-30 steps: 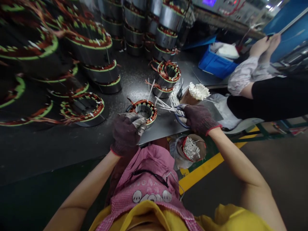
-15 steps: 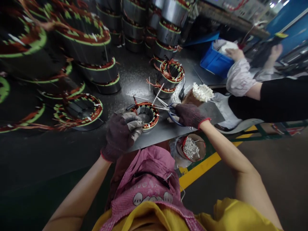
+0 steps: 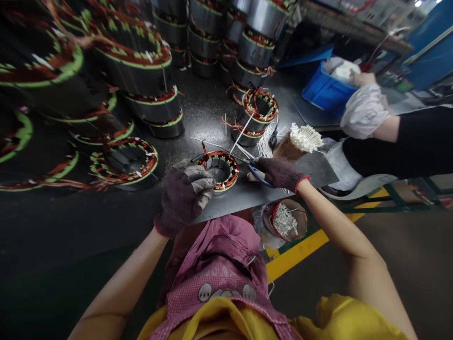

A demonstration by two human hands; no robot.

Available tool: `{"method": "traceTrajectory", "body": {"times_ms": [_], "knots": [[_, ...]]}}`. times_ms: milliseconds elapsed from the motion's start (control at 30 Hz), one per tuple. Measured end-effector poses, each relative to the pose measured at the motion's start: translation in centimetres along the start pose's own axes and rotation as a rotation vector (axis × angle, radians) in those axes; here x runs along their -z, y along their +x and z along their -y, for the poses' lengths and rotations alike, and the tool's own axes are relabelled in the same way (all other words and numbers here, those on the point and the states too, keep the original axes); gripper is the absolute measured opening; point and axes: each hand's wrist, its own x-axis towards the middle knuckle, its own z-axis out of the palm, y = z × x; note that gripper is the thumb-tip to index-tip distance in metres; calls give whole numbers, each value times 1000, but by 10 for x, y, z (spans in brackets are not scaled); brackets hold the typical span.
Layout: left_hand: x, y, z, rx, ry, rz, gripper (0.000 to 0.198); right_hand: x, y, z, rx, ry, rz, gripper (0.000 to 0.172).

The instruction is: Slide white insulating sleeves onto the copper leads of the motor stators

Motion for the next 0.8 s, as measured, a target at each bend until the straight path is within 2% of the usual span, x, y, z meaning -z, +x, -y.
{"method": "traceTrajectory", "body": {"times_ms": [100,233,333,433,500,633,733,800], "knots": [[2,0,-1,42,41,69,12,5,1,5,-90,-24,80,47],[3,1,-2,-5,17,-13,7,6,-16,13,-284,-114,117,47],[3,-1,-5,-1,17,-27,9,6,-26,22,-339,-144,27,46],[1,-5,-6,31,36,-39,12,8,-18,47,-278,-71,-214,53],[0,-7,-6,44,44,-49,12,10,-4,72,-200,-11,-318,58],[-1,-7,-8,69,93,2,12,15,22,117,-113,-75,-290,50],[-1,-7,-13,55,129,15,13,17,23,124,-53,-104,-250,44],[2,-11,-19,35,161,-29,14,14,17,120,-18,-72,-324,46]]}}
